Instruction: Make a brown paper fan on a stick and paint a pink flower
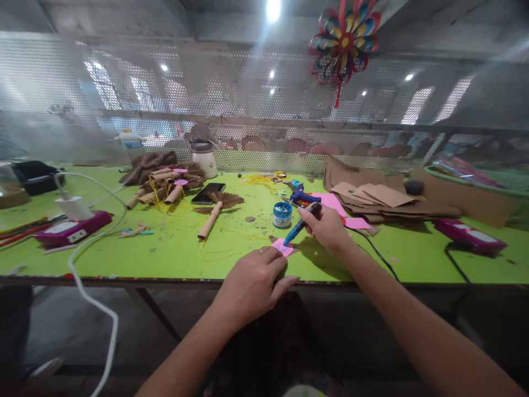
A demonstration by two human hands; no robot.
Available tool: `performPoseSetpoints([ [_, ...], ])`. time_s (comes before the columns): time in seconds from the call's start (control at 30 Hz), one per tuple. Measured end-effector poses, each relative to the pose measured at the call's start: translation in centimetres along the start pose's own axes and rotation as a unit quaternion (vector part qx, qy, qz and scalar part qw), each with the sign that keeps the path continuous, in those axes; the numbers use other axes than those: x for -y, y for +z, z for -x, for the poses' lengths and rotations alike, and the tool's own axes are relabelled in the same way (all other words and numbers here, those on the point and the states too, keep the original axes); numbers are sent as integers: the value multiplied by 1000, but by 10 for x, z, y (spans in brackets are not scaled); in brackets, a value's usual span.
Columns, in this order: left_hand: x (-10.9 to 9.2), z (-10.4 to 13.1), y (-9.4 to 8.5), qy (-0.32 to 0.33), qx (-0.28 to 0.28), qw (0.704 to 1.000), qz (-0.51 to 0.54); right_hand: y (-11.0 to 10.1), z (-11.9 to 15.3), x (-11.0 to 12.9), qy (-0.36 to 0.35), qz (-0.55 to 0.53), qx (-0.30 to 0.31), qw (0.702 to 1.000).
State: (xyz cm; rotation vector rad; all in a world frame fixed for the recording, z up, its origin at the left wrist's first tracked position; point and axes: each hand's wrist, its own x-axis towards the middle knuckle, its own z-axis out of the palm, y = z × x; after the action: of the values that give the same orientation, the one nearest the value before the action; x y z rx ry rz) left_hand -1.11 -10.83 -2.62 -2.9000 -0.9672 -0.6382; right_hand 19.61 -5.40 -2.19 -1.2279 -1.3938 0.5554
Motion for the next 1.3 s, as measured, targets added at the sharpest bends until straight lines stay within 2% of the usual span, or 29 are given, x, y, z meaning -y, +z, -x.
performPoseSetpoints([
  [0.13, 0, 0, 0, -2, -1, 1000, -1, -2, -2, 0, -9, 26, -34, 999],
  [0.27, -1, 0, 0, -2, 0, 1000, -3, -4, -3, -2, -8, 1, -66, 998],
  [0.8, 0, 1, 0, -7, 5, 1000, -1, 1, 2, 2, -15, 9, -17, 1000],
  [0.93, -1, 0, 0, -5, 9, 1000, -2, 2, 2, 3, -24, 43, -7, 999],
  [1.07, -1, 0, 0, -6, 6, 1000, -2, 0, -1, 2, -35, 78, -36, 996],
  [1.17, -1, 0, 0, -7, 8, 1000, -3, -2, -2, 1, -32, 63, -67, 995],
  [1.3, 0, 0, 0, -7, 10, 1000, -1, -1, 0, 3, -25, 39, -55, 997],
])
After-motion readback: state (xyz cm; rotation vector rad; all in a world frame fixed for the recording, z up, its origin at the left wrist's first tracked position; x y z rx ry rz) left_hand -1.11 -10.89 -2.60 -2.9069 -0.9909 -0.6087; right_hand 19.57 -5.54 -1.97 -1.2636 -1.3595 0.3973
